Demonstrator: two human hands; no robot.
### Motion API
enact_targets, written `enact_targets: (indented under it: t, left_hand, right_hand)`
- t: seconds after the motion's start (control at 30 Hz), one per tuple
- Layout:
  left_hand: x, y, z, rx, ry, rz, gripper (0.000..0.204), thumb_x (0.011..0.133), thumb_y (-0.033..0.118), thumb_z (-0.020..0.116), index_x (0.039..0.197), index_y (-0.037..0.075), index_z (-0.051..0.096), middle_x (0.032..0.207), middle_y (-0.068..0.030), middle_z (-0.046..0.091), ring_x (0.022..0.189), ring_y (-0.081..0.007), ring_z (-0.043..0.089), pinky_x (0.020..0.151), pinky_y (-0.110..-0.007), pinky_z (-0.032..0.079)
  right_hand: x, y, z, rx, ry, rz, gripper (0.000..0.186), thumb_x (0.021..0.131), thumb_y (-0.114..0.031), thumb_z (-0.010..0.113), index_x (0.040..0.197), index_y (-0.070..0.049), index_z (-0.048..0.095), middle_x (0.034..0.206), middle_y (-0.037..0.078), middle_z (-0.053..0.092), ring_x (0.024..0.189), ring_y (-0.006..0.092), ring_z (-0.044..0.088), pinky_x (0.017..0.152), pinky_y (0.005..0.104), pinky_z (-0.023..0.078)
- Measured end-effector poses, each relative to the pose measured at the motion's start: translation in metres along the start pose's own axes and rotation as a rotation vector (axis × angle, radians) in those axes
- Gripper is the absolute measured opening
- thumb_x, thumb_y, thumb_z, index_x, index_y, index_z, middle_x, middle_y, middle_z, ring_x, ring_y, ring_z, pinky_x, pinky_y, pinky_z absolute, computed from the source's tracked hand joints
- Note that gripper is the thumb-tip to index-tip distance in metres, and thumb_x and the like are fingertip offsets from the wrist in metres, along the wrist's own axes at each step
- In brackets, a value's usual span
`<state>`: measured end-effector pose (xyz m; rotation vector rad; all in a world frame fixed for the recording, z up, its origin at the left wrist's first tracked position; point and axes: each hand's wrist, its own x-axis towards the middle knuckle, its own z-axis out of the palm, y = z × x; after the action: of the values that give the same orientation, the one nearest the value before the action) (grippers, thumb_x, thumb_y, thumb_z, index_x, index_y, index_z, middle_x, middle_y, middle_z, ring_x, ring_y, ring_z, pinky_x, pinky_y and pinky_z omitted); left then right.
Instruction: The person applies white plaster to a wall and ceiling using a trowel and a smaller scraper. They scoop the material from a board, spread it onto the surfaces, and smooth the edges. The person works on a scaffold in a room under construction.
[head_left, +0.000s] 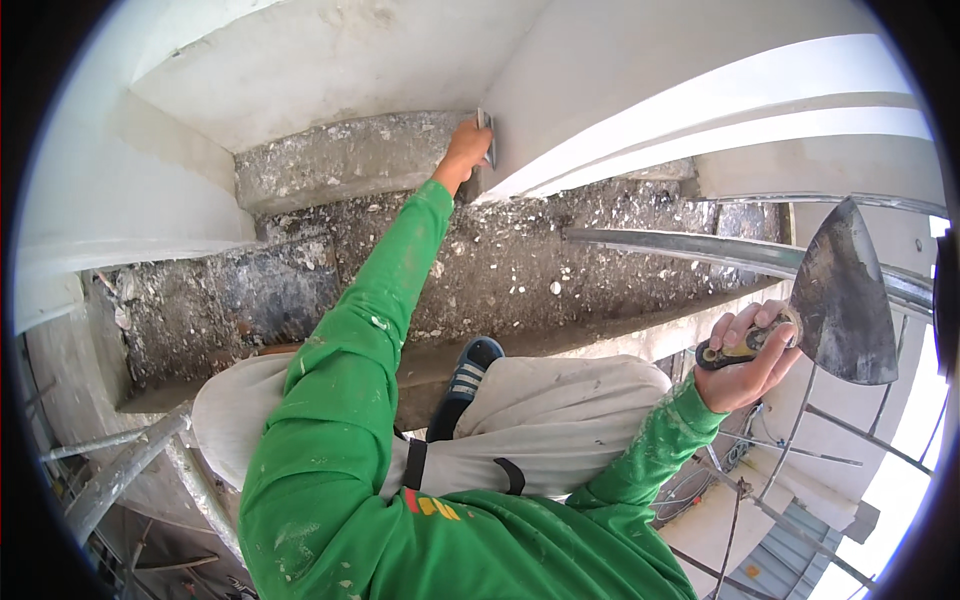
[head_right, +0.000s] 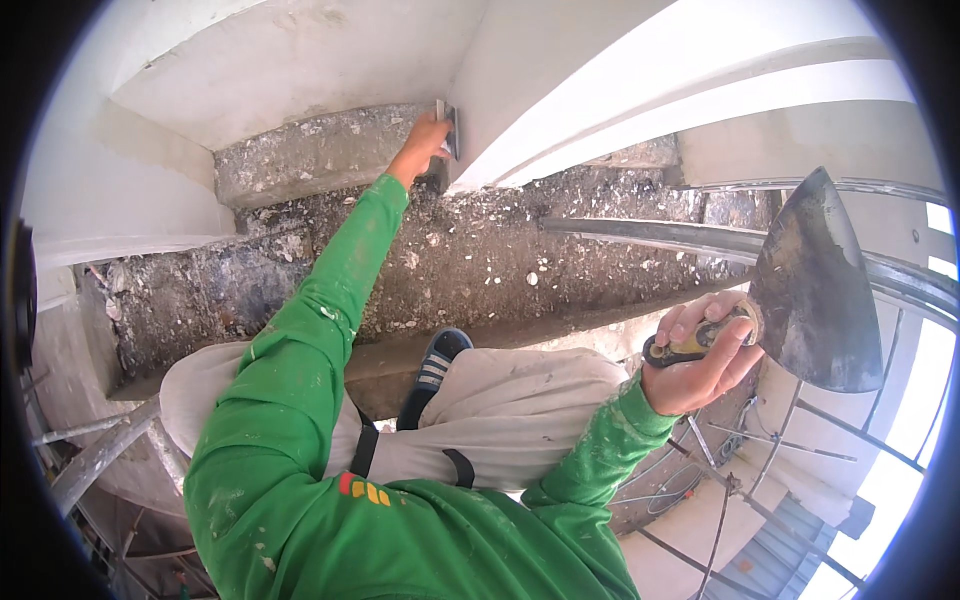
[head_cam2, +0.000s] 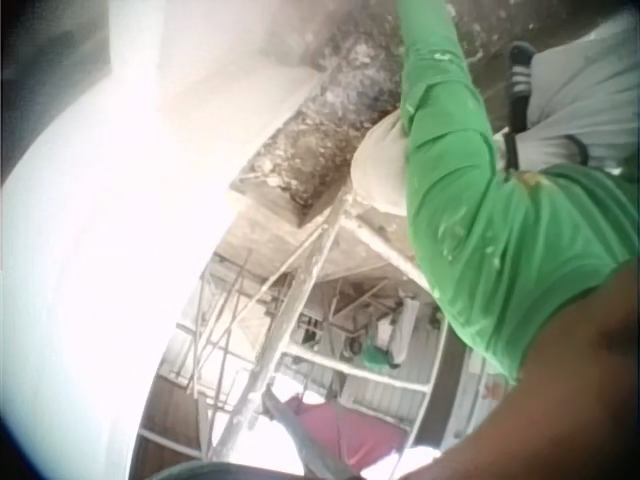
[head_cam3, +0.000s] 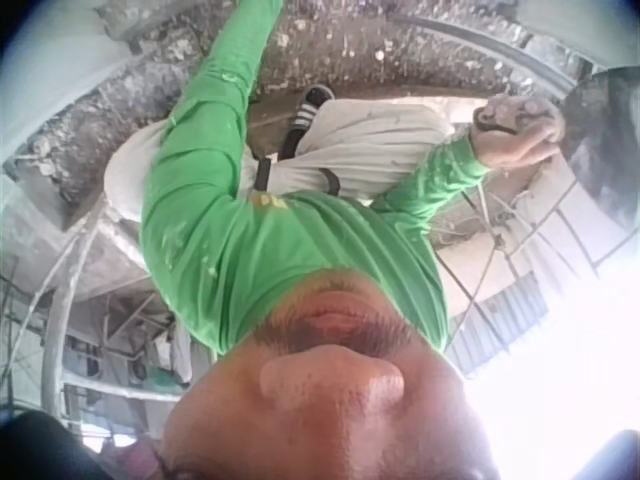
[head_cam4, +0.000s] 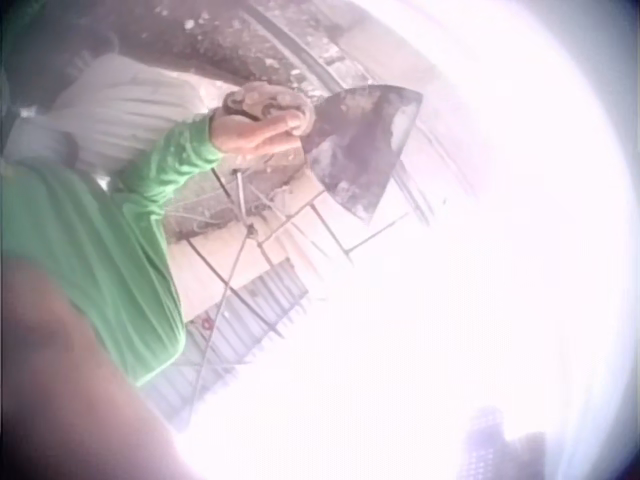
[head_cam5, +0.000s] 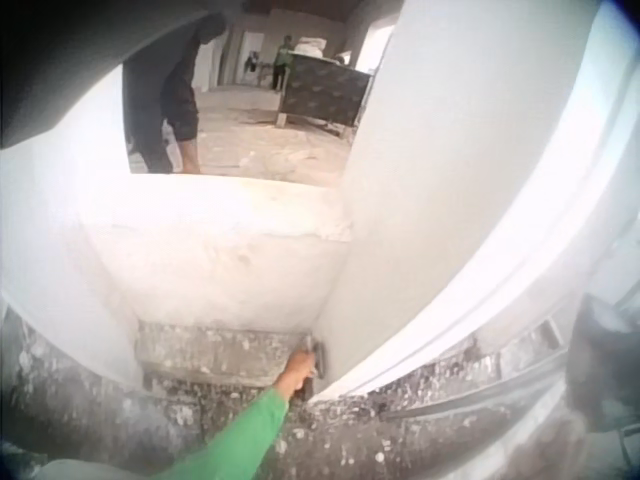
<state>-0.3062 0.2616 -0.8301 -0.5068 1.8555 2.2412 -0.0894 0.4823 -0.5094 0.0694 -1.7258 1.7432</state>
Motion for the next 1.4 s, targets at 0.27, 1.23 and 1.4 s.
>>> enact_targets:
  t: [0.27,1.23,1.4]
  left_hand:
    - [-0.096,0.174,0.023,0.061,-0.044,0.467,0.031,0.083,0.014,0.048,0.106,-0.006,0.057,0.072,-0.0159,0.064,0.064,-0.0278,0.062,0.062,-0.040,0.051]
    - [-0.010,-0.088,-0.011,0.065,0.041,-0.004,0.037,0.080,0.013,0.049,0.106,-0.014,0.052,0.089,-0.0238,0.060,0.072,-0.0297,0.063,0.051,-0.038,0.055]
    - [-0.032,-0.041,0.005,0.138,0.017,0.054,0.040,0.080,0.016,0.047,0.112,-0.008,0.054,0.085,-0.0218,0.062,0.068,-0.0293,0.063,0.051,-0.037,0.053]
  right_hand:
    - [-0.006,0.004,0.024,0.025,-0.088,0.010,0.017,0.099,-0.022,0.043,0.098,-0.005,0.047,0.083,0.008,0.050,0.052,0.0105,0.045,0.037,0.0233,0.036]
    - [-0.006,0.002,0.011,-0.036,-0.115,0.028,0.023,0.099,-0.022,0.044,0.091,-0.002,0.049,0.084,0.008,0.050,0.053,0.0122,0.047,0.038,0.0242,0.036]
    - [-0.003,0.006,0.005,-0.048,-0.077,0.033,0.023,0.099,-0.022,0.044,0.089,-0.002,0.048,0.084,0.008,0.050,0.052,0.0119,0.046,0.038,0.0245,0.036]
